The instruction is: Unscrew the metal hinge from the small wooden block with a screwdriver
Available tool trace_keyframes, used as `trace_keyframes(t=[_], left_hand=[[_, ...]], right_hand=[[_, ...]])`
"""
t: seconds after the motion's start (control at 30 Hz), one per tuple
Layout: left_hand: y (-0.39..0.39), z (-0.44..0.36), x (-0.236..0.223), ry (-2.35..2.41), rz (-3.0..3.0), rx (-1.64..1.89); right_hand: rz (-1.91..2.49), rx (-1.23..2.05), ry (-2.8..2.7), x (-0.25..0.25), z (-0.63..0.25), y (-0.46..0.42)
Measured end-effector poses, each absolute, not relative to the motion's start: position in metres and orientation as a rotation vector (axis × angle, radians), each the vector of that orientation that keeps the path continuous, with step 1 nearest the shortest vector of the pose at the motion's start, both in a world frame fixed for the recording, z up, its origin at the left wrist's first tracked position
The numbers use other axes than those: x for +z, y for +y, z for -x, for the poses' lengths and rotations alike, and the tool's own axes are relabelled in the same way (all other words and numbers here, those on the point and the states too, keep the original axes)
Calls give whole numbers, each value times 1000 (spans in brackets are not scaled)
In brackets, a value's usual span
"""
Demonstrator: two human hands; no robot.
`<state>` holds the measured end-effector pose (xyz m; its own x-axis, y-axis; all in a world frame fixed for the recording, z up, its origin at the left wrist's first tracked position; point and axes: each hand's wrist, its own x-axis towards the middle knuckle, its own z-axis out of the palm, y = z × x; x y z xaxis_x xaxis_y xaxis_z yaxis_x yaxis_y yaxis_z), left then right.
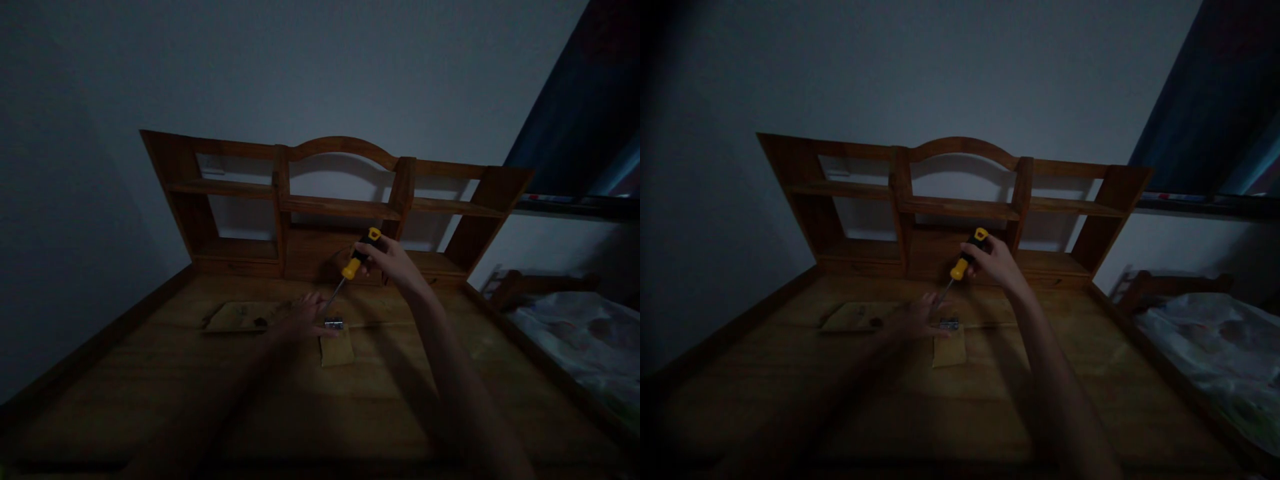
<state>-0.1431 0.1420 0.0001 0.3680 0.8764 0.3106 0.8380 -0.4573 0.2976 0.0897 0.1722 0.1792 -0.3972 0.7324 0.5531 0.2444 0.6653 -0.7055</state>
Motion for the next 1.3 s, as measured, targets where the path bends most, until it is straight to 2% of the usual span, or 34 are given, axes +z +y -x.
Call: trace_keyframes(t=[0.2,0.33,0.63,0.9,1.13,1.3], left_hand=[[140,147,-22,1501,-2577,978],[140,145,-24,1503,-2533,1088],[134,135,-18,1657,-2566,1025],[132,136,-15,1627,-2600,1128],[128,135,-10,1661,-2590,1044],[129,134,-11,1652,-2610,1054]], right_hand=[[634,657,-2132,177,-69,166],[603,856,-2139,179,-70,168],[675,861,-2226,167,-87,197],[715,798,-2287,165,-81,196],[735,605,-2303,163,-73,196],[734,724,-2283,162,-73,196]])
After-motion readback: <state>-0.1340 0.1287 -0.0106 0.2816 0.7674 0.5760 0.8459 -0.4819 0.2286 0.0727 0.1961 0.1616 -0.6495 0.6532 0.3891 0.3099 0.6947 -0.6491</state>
